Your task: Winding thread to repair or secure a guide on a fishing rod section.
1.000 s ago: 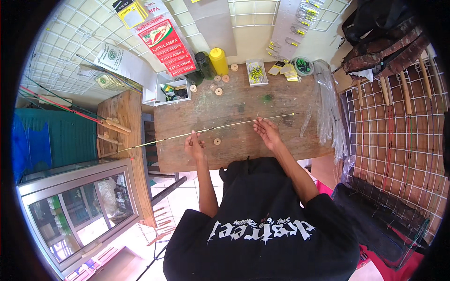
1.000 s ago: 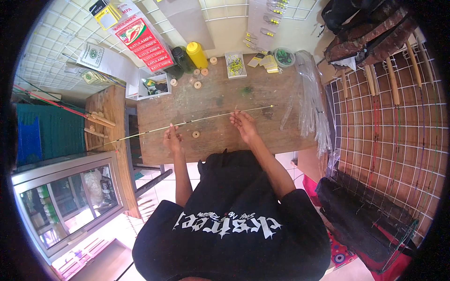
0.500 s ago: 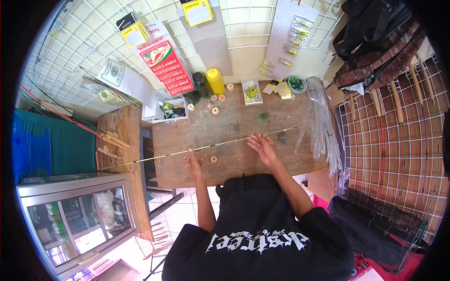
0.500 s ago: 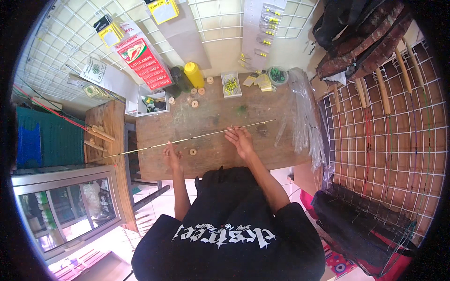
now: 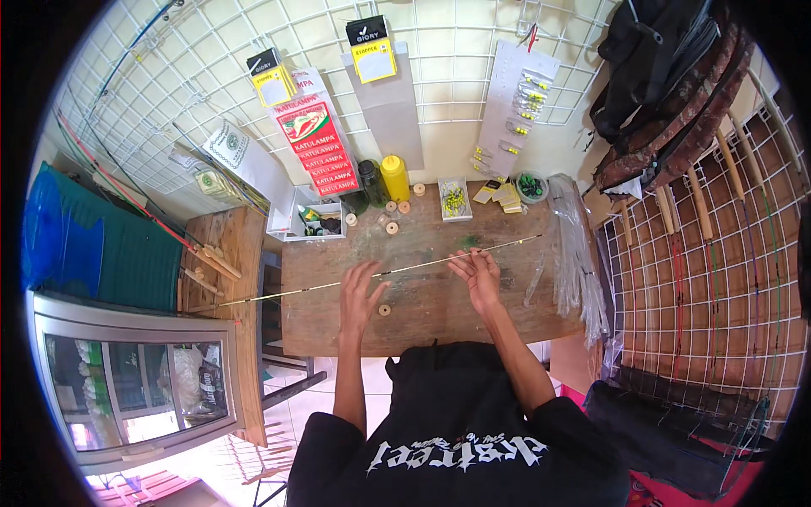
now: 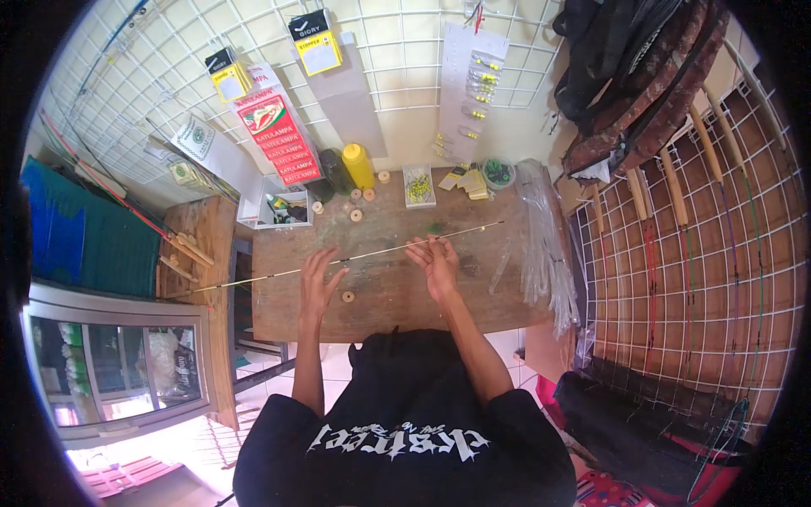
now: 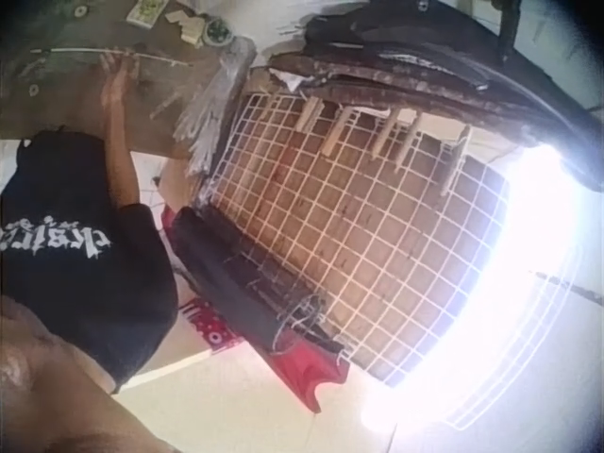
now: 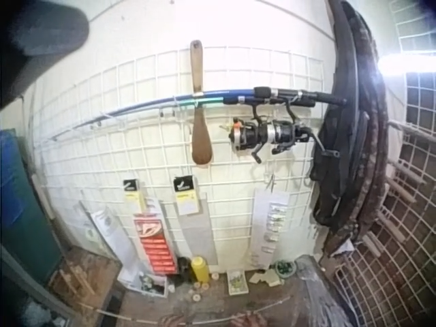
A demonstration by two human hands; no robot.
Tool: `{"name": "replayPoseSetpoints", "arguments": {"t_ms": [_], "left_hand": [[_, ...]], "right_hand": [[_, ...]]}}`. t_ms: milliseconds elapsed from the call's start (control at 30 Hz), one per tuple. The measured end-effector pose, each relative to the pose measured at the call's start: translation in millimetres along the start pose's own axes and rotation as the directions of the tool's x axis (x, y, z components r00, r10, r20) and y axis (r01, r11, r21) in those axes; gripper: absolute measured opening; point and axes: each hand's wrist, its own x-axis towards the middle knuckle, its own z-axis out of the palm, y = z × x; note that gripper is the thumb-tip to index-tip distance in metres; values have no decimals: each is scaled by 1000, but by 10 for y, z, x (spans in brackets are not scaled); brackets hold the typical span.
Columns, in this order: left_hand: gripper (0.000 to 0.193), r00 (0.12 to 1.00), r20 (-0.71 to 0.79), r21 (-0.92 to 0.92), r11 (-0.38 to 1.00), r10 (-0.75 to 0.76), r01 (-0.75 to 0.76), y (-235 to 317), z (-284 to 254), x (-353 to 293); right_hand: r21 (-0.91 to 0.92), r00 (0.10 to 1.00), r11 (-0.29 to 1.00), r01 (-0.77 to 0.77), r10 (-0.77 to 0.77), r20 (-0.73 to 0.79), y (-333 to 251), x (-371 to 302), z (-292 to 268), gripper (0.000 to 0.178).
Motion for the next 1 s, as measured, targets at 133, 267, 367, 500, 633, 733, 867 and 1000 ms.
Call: {"name": "replayPoseSetpoints", "arguments": {"t_ms": [133, 267, 367, 500, 633, 733, 867, 1000], "left_hand": [[28, 975, 211, -163, 982, -65, 101, 71, -56, 153], [18, 974, 205, -284, 947, -94, 151, 66, -107, 218], [17, 985, 169, -256, 963, -41, 84, 33, -203, 284], [15, 991, 132, -206, 977, -27, 54, 29, -393, 318], [13, 995, 93, -155, 987, -24, 38, 8, -466, 325], [13, 996, 81, -61, 998, -29, 34, -29, -524, 316], [13, 1000, 14, 36, 999, 12, -13, -44, -642, 279], [13, 1000, -16, 80, 997, -3, 4, -35, -728, 230]], "right_hand": [[-18, 997, 999, 46, -45, 56, -117, -12, 146, 14], [-28, 994, 997, 77, -74, 78, -238, -39, 254, 12], [-38, 988, 991, 128, -124, 94, -360, 3, 227, 17], [-1, 974, 987, 159, -157, 163, -519, 8, 232, 18], [0, 973, 984, 181, -179, 149, -663, -13, 282, 19], [10, 971, 982, 187, -186, 147, -768, -56, 322, 19], [24, 960, 970, 243, -244, 140, -958, -167, 426, 17], [16, 949, 965, 263, -262, 175, -1135, -224, 449, 17]]}}
